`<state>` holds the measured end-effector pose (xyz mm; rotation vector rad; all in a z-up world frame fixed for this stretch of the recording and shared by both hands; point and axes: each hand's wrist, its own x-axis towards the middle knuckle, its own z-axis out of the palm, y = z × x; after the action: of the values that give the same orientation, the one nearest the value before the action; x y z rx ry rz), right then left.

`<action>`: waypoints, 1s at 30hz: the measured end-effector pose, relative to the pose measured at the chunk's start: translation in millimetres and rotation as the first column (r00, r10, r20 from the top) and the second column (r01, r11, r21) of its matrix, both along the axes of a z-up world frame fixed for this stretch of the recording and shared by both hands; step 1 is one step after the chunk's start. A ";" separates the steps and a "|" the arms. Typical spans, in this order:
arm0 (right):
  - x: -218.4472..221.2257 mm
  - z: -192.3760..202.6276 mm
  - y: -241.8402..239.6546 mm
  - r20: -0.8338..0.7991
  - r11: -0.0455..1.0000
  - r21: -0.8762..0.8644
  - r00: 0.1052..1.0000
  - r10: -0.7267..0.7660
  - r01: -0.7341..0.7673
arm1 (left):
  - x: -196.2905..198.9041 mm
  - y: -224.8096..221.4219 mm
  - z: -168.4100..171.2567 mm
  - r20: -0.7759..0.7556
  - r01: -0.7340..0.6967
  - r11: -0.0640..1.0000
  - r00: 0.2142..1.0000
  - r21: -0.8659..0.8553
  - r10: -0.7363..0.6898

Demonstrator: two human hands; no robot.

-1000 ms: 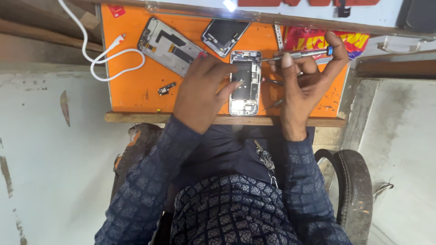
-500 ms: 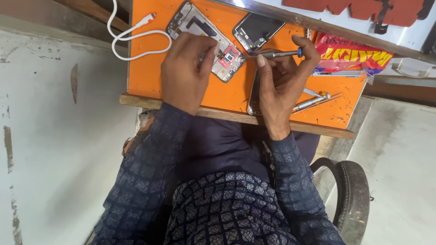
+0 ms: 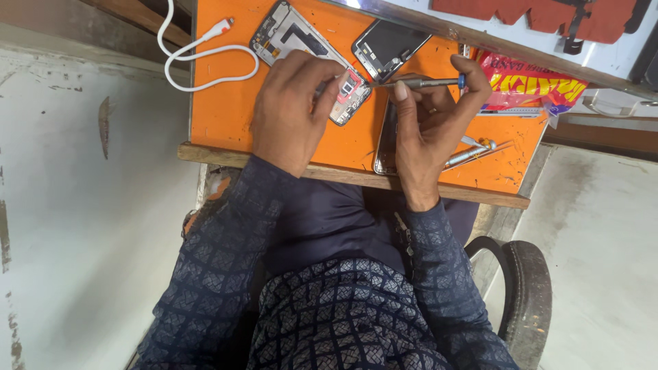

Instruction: The person disassembles and reassembles two smartphones on an orange workbench. They use a screwdriver to remove screws, detach internal components, and then reattach parts and secure them with screws. The person handles the phones and tools with both hands throughout the process.

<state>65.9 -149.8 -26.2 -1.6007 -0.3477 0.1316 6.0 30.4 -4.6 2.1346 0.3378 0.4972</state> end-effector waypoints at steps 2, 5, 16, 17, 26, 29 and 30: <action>1.5 0.3 -0.6 -0.008 1.000 0.015 1.000 -0.027 0.027 | 0.6 -1.9 1.5 0.007 0.053 0.997 0.999 0.047 -0.053; 3.3 -0.9 -1.7 -0.025 0.998 0.044 0.999 -0.046 0.047 | 1.2 -7.8 2.3 0.000 0.113 0.993 0.994 0.035 -0.113; 3.2 -4.5 -2.3 -0.016 0.997 0.067 0.999 -0.028 0.029 | 6.8 -18.7 -4.4 0.014 0.099 0.984 0.995 0.151 -0.102; 3.0 -4.4 -2.3 -0.020 0.997 0.066 0.999 -0.032 0.033 | 7.1 -19.5 -4.5 0.014 0.100 0.982 0.995 0.159 -0.103; 3.1 -4.6 -2.4 -0.029 0.998 0.060 0.999 -0.034 0.036 | 5.9 -17.1 -3.9 -0.020 0.123 0.975 0.992 0.185 -0.121; 3.5 -4.8 -2.3 -0.028 0.997 0.061 0.999 -0.035 0.037 | 6.3 -18.0 -4.3 -0.013 0.118 0.975 0.993 0.187 -0.117; 3.5 -4.9 -2.3 -0.030 0.997 0.061 0.999 -0.038 0.039 | 6.2 -17.8 -4.5 -0.013 0.117 0.976 0.993 0.186 -0.116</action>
<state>69.4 -152.1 -31.1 -1.5427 -0.2959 0.1132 12.2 12.6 -9.1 2.3213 0.1707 0.4745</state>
